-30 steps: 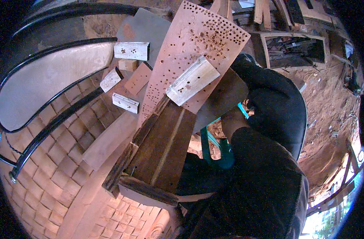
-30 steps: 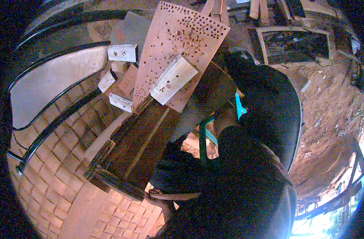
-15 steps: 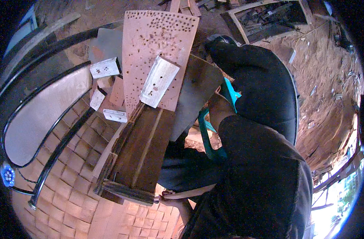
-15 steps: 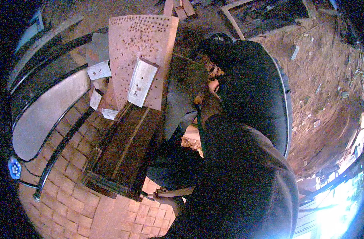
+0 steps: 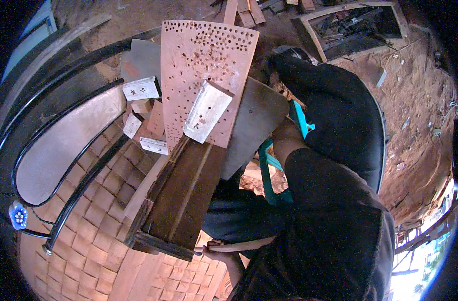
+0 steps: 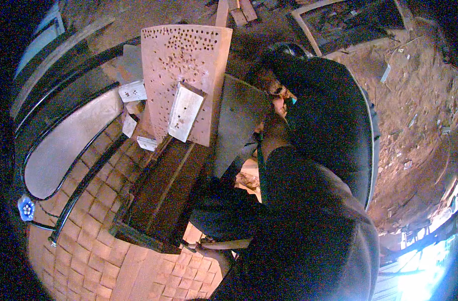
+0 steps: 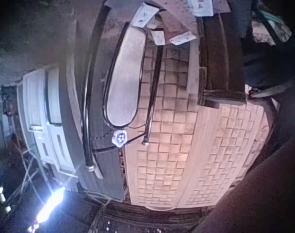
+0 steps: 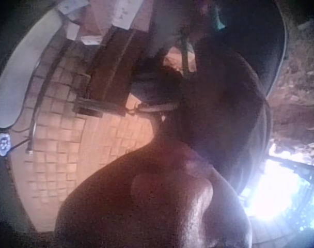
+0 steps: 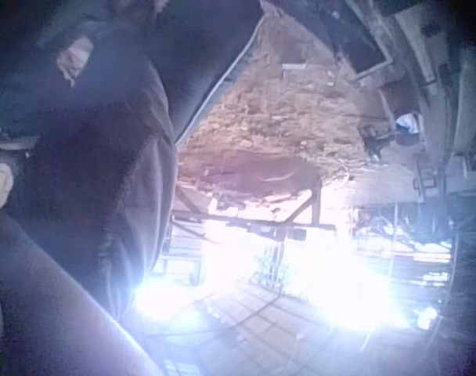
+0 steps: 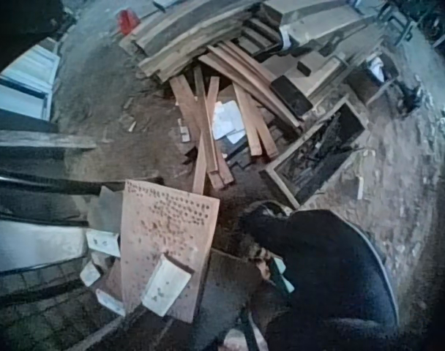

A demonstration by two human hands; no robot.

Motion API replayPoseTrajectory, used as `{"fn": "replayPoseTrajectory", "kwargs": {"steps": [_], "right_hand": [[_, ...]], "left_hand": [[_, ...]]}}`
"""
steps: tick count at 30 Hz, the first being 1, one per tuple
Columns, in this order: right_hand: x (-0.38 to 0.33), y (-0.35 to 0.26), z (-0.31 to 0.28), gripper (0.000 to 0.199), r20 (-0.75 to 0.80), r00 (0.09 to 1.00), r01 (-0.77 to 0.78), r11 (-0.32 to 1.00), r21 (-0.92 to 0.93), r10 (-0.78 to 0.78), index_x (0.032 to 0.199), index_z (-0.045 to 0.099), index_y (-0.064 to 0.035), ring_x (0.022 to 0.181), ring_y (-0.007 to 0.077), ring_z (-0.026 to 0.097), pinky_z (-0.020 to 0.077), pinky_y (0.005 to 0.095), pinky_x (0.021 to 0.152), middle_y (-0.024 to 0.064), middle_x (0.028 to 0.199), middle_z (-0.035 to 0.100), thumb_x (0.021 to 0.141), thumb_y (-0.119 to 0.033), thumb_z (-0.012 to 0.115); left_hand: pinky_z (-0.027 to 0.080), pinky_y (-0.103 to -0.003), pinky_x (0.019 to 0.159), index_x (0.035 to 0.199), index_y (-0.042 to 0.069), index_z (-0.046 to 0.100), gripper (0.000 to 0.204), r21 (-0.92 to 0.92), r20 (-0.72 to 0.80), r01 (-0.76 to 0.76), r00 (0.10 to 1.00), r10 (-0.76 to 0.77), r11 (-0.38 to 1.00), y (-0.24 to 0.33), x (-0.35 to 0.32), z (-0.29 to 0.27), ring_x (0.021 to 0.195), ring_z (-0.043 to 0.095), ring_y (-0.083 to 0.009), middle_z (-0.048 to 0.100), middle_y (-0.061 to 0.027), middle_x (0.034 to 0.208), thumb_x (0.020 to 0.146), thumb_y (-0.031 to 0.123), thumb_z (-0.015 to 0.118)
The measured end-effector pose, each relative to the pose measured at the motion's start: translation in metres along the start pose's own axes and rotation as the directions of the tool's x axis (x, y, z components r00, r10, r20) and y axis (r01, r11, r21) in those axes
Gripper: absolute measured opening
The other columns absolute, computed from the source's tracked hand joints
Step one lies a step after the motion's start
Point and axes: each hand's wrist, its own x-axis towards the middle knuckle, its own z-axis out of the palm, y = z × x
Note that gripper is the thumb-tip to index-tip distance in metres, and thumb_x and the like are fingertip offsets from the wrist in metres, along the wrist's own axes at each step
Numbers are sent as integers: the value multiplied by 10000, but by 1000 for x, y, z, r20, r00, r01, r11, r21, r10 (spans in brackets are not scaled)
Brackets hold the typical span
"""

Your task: The person assembles a small wooden box by aligning wooden panels and hammering small nails into the edges.

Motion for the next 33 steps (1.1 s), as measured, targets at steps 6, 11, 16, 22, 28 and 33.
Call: {"fn": "replayPoseTrajectory", "kwargs": {"steps": [6,11,16,22,28,33], "right_hand": [[7,2,-1,221,-2,1000,-3,1000,-10,3,1032,711,-6,696,269,690,549,435,605,158,874,719,866,-130,633],[8,-2,-6,216,1,1000,14,1000,-26,-14,1025,713,-7,688,266,690,549,435,597,154,865,719,863,-127,637],[-7,-1,-23,211,15,1000,26,998,-61,-25,1019,716,-8,681,263,689,549,434,589,150,857,719,859,-123,642],[-79,-34,-4,205,265,950,214,962,-172,-164,1012,719,-9,672,258,689,549,434,580,145,846,720,855,-119,647],[-172,-57,26,199,630,755,412,880,-239,-182,1004,722,-10,663,254,688,549,433,571,140,836,720,850,-115,652],[-189,-74,-6,195,717,686,490,807,-329,-124,998,724,-11,655,251,688,549,433,564,136,827,721,847,-112,656]], "left_hand": [[375,-269,540,660,169,374,427,24,-91,-43,995,45,999,0,-1,9,496,412,-129,369,-10,525,1014,409,381],[380,-276,549,653,167,393,450,-12,-29,-70,997,70,997,-4,1,1,509,425,-138,380,-14,524,1027,416,369],[400,-271,534,641,152,414,476,-77,37,-6,999,9,997,6,-9,20,513,458,-153,408,-26,515,1030,416,341],[468,-292,514,722,124,485,439,-208,187,-6,981,46,978,-45,15,-42,555,542,-189,483,-43,581,1016,430,370],[504,-341,470,875,67,568,375,-378,104,82,994,-46,922,-60,15,-36,480,551,-227,617,-129,670,1013,381,419],[542,-370,560,784,23,526,391,-392,370,97,927,60,915,-52,7,-31,562,629,-275,653,-204,732,1024,315,423]]}}
